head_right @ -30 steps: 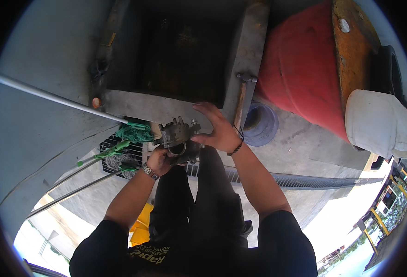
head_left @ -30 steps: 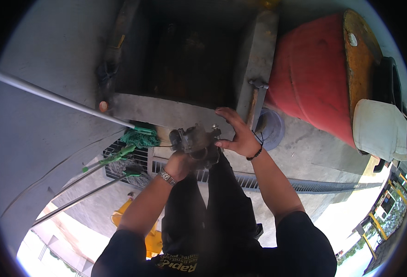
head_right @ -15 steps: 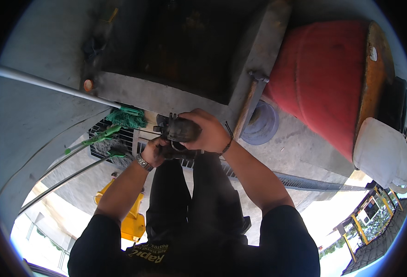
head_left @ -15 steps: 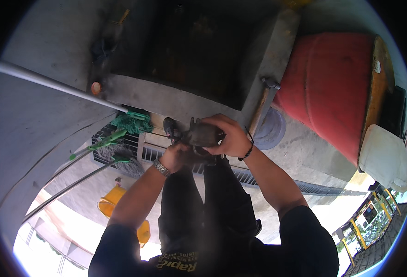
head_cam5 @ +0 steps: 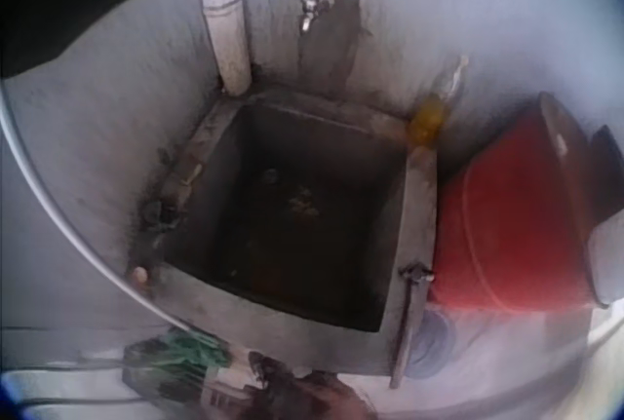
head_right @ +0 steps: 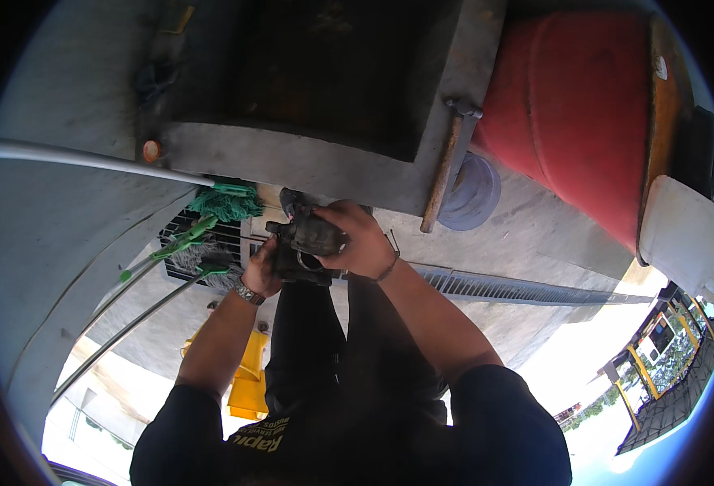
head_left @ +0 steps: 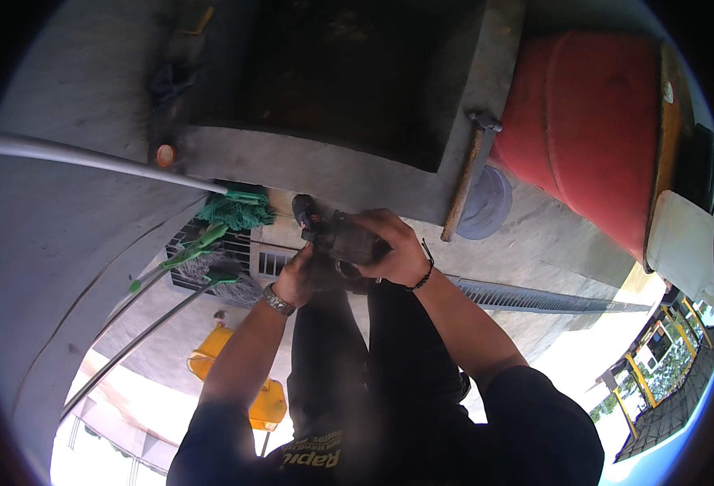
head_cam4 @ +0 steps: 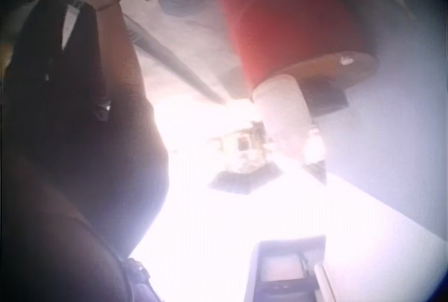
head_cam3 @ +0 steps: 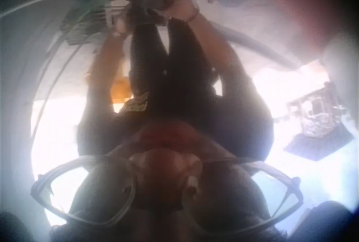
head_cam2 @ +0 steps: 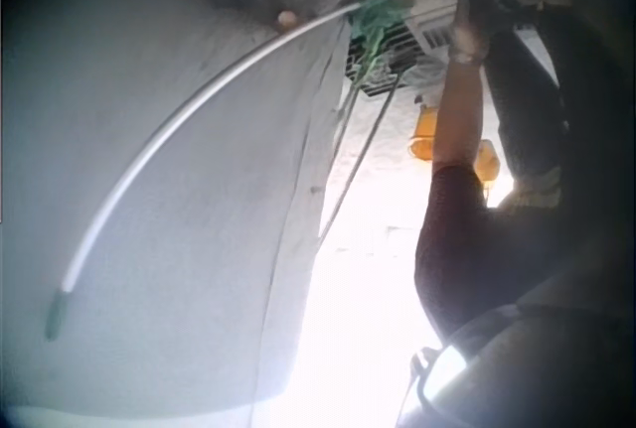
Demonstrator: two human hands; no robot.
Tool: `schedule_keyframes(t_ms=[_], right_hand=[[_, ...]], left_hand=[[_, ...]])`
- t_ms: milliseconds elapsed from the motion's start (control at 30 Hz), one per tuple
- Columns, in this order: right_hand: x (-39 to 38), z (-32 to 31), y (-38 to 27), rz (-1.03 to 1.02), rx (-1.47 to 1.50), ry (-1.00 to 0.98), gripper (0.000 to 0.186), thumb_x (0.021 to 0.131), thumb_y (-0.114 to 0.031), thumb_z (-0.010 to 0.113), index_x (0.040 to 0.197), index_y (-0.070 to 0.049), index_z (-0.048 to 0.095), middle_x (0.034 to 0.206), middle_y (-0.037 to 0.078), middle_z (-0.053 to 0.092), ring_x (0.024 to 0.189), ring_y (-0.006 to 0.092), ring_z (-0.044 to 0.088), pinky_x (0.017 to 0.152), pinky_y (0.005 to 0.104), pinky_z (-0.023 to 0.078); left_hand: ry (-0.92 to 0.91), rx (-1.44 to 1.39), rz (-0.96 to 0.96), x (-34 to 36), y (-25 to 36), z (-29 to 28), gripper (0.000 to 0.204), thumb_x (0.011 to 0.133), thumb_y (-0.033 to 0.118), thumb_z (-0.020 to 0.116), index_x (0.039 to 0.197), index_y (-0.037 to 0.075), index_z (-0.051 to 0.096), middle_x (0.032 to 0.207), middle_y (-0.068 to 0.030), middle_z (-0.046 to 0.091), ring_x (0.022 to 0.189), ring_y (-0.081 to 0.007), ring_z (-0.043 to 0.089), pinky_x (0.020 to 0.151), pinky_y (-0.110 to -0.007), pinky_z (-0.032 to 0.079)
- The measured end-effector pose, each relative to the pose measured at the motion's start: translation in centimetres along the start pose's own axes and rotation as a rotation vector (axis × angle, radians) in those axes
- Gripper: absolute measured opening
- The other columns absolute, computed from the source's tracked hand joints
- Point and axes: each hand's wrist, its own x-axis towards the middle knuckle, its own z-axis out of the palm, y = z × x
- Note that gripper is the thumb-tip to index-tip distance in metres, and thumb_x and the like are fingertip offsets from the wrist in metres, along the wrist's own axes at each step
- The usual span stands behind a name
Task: The person removes a brake caliper from a vehicle, then uses a hammer and screwdriver to disassemble it on a workbench. The person walks to a vise, secures a small metal component, and strikes it with a hammer to separate parts.
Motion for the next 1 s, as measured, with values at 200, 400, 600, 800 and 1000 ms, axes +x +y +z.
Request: schedule_keyframes(t_ms=[200, 400, 600, 800, 1000], right_hand=[[-1.5, 1.5, -0.7, 0.141, 0.007, 0.015, 0.076, 0.054, -0.011, 0.088, 0.128, -0.008, 0.069, 0.123, 0.017, 0.064, 0.113, 0.0336, 0.067, 0.097, 0.0391, 0.055], [-4.4, 3.5, -1.2, 0.176, -0.034, 0.097, 0.075, 0.056, -0.009, 0.089, 0.128, -0.009, 0.068, 0.118, 0.013, 0.065, 0.107, 0.0300, 0.068, 0.093, 0.0371, 0.057], [-7.8, 5.3, -0.2, 0.282, -0.095, 0.298, 0.071, 0.060, -0.010, 0.087, 0.128, -0.006, 0.066, 0.117, 0.013, 0.067, 0.105, 0.0307, 0.070, 0.093, 0.0384, 0.057], [-7.6, 2.0, 8.4, 0.555, -0.211, 0.659, 0.069, 0.074, -0.012, 0.084, 0.137, 0.000, 0.058, 0.116, 0.012, 0.070, 0.107, 0.0202, 0.067, 0.094, 0.0337, 0.053], [-5.4, -1.8, 15.2, 0.559, -0.317, 0.992, 0.070, 0.072, -0.024, 0.087, 0.135, -0.005, 0.061, 0.111, 0.019, 0.071, 0.101, 0.0326, 0.071, 0.089, 0.0418, 0.056]], left_hand=[[0.019, 0.064, -0.075, -1.3, -0.1, -1.1, 0.067, 0.100, 0.060, 0.054, 0.144, 0.010, 0.050, 0.137, -0.0075, 0.062, 0.127, -0.0241, 0.059, 0.106, -0.045, 0.049], [0.173, 0.312, -0.180, -2.4, -2.6, -5.6, 0.057, 0.106, 0.055, 0.046, 0.140, 0.010, 0.054, 0.132, -0.0055, 0.064, 0.120, -0.0207, 0.062, 0.099, -0.041, 0.051], [0.216, 0.851, 0.062, -2.6, -6.8, -12.8, 0.053, 0.110, 0.048, 0.040, 0.143, 0.010, 0.053, 0.134, -0.0066, 0.063, 0.123, -0.0203, 0.059, 0.103, -0.040, 0.049], [0.240, 1.001, 0.173, -5.5, -3.8, -16.2, 0.044, 0.105, 0.026, 0.049, 0.145, 0.007, 0.051, 0.133, -0.0158, 0.064, 0.115, -0.0276, 0.066, 0.083, -0.040, 0.058], [0.335, 0.290, 0.139, -8.3, 5.0, -11.9, 0.053, 0.110, 0.042, 0.035, 0.148, 0.009, 0.049, 0.139, -0.0111, 0.060, 0.130, -0.0265, 0.056, 0.102, -0.048, 0.050]])
